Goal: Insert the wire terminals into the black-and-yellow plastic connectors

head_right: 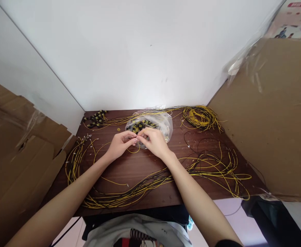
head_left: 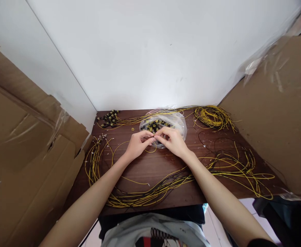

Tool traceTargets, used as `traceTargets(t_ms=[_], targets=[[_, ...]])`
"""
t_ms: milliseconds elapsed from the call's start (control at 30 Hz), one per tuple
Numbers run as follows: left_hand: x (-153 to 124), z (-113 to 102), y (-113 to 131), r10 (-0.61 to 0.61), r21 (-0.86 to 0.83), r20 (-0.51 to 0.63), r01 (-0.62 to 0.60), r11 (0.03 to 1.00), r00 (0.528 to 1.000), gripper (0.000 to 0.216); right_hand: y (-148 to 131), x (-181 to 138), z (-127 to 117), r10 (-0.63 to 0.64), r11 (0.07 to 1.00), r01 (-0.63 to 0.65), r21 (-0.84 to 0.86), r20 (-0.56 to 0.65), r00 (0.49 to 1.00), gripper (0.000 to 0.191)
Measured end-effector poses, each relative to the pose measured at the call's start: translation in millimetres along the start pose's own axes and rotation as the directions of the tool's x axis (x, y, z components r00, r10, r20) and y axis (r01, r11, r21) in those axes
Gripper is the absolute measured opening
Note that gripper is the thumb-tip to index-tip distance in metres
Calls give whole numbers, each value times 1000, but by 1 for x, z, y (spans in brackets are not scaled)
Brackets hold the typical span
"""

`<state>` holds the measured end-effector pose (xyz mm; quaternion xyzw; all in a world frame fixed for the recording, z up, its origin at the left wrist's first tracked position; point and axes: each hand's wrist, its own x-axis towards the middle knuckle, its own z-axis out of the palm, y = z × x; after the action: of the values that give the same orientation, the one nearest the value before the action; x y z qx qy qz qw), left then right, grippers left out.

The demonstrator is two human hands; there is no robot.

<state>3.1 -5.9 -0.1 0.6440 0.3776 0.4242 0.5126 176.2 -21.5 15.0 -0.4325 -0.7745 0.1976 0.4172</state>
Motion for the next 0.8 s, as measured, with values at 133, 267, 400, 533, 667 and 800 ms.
traceTargets(t_ms=[133, 267, 400, 533, 667, 800], targets=[[0, 0, -1, -24, -7, -10, 24, 1000, 1000, 23, 0, 1, -4, 127, 991, -117, 58, -209, 970, 14], [-1, 1, 1, -28, 21, -11, 28, 999, 1000, 21, 0, 3, -10, 222, 974, -189, 122, -387, 895, 16], [-1, 1, 3, -24, 28, -5, 24, 999, 1000, 21, -2, 3, -7, 167, 983, -140, 123, -247, 955, 17], [-1, 0, 2, -1, 31, 17, 0, 1000, 1000, 23, -4, 1, 1, 66, 996, -63, 59, -52, 996, 17], [0, 0, 0, 15, 50, 27, -16, 999, 1000, 22, -1, 0, 3, 31, 999, -31, -6, -7, 999, 17], [0, 0, 0, 6, 77, 6, -7, 997, 1000, 23, 0, 1, -5, 125, 992, -127, 4, -205, 971, 17]])
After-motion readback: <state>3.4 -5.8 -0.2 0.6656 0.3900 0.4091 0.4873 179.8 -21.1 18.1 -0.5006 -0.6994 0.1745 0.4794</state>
